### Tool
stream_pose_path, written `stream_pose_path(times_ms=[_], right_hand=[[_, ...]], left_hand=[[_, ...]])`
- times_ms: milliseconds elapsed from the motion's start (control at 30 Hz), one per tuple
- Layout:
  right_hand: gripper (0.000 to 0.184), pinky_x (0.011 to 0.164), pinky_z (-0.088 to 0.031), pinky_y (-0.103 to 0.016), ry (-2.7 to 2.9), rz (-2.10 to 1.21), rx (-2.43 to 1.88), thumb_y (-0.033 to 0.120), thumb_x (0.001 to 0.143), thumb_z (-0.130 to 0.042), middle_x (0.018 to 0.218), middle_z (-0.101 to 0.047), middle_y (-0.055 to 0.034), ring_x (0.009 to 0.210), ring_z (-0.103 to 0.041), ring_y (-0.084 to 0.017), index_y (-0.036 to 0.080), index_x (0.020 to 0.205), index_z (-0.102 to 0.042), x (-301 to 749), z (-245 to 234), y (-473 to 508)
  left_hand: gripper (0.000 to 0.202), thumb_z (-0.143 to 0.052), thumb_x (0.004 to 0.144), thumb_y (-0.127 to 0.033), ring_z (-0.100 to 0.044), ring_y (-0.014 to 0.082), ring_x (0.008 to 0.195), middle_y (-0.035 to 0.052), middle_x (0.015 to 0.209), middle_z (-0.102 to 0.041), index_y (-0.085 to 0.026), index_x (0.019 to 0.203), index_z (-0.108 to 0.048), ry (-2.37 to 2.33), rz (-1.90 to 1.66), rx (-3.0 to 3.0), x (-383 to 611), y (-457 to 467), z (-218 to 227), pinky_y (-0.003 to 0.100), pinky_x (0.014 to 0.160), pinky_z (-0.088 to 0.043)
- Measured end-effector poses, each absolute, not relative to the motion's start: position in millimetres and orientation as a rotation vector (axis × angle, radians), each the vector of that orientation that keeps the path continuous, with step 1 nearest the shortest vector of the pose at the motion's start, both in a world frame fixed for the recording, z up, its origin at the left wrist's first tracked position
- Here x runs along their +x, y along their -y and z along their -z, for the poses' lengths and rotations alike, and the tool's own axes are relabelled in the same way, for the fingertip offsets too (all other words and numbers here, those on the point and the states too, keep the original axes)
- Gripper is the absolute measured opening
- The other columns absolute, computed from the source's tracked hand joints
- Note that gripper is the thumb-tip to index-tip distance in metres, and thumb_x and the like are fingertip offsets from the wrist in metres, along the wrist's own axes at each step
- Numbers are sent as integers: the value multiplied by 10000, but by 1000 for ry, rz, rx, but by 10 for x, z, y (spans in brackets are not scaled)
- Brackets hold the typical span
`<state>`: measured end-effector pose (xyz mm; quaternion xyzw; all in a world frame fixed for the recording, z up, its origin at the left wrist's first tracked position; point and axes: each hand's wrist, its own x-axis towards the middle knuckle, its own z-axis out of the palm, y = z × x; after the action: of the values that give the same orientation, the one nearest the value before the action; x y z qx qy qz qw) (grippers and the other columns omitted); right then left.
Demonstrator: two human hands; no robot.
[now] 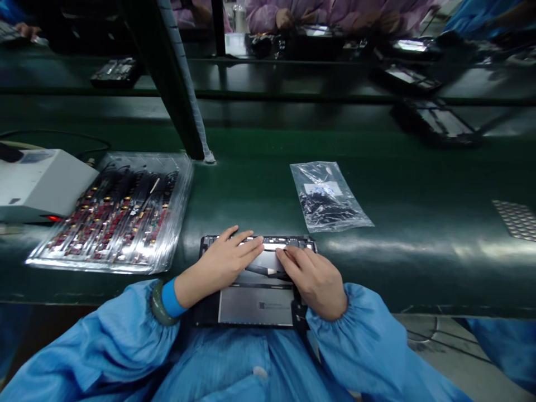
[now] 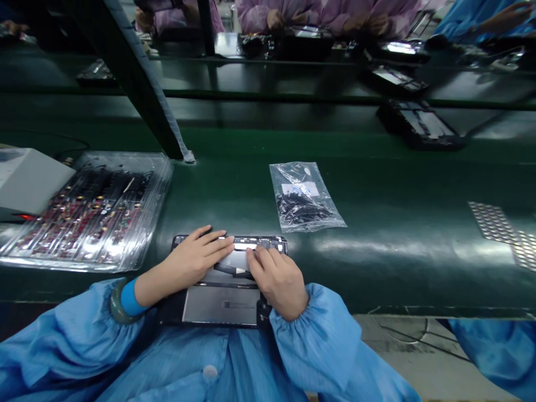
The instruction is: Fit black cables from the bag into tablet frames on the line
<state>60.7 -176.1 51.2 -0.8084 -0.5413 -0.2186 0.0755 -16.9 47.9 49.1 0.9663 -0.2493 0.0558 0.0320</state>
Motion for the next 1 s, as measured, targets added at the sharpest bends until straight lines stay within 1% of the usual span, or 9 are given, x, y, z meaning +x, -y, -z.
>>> stream_pose_path(times_ms=[100, 200, 367, 467, 600, 700, 800, 900, 1000], right_hand=[[221, 594, -343, -320, 1648, 679, -2438, 88, 921, -476, 929, -691, -94, 716, -526, -190, 126, 1030, -666, 603, -529, 1755], [248, 612, -358, -329, 1671, 679, -2454, 91, 923, -452, 1025, -683, -129, 769, -536, -213, 111, 1049, -664, 612, -516, 1809], [251, 671, -395, -333, 1561, 692, -2491, 81, 911, -477, 1208, -623, -158, 815, -543, -217, 114, 1083, -656, 612, -466, 1965], [287, 681, -411, -314, 1426, 664, -2480, 46, 898, -466, 1138, -640, -149, 802, -552, -203, 125, 1105, -649, 553, -485, 1921], [341, 650, -422, -284, 1435, 475, -2458, 45, 892, -445, 990, -659, -96, 767, -565, -185, 173, 1142, -640, 452, -509, 1702], [352, 619, -434, -276, 1426, 411, -2472, 18, 847, -469, 917, -655, -79, 742, -575, -183, 177, 1096, -661, 426, -486, 1625], [363, 622, -468, -287, 1281, 426, -2445, -17, 795, -457, 919, -645, -89, 757, -596, -194, 168, 1006, -686, 447, -485, 1712], [317, 697, -510, -300, 954, 335, -2270, 49, 825, -459, 949, -625, -79, 812, -620, -193, 199, 993, -683, 482, -526, 1908], [234, 777, -512, -334, 637, 286, -2193, 190, 889, -488, 943, -640, -77, 868, -630, -209, 208, 1040, -665, 502, -523, 2132]], left_hand=[[404, -441, 903, -90, -486, 266, 1231, 108, 1342, -557, -149, 1297, -511, 774, -159, 3004, -168, -475, -502, 433, 983, -357], [389, -440, 909, -92, -493, 264, 1218, 119, 1349, -548, -145, 1285, -521, 786, -154, 3026, -165, -474, -518, 388, 898, -399], [387, -434, 909, -84, -499, 265, 1200, 126, 1336, -556, -140, 1279, -531, 791, -159, 3030, -167, -476, -530, 393, 891, -399], [408, -434, 900, -67, -496, 269, 1200, 133, 1342, -548, -135, 1293, -520, 791, -163, 3026, -169, -473, -536, 401, 895, -399], [394, -441, 900, -81, -498, 266, 1197, 135, 1333, -556, -137, 1277, -541, 765, -151, 3007, -162, -467, -541, 408, 900, -408], [400, -456, 881, -71, -504, 254, 1183, 125, 1325, -566, -137, 1261, -560, 738, -120, 2947, -147, -482, -529, 402, 897, -425], [416, -442, 877, -46, -528, 228, 1158, 103, 1309, -582, -170, 1253, -570, 673, -92, 2839, -115, -527, -525, 393, 908, -435], [418, -393, 904, -45, -561, 182, 1119, 63, 1258, -614, -226, 1234, -574, 599, -44, 2673, -52, -582, -572, 372, 933, -439], [325, -424, 942, -152, -560, 170, 1104, 75, 1222, -601, -195, 1240, -547, 507, -5, 2600, 25, -597, -650, 332, 934, -453]])
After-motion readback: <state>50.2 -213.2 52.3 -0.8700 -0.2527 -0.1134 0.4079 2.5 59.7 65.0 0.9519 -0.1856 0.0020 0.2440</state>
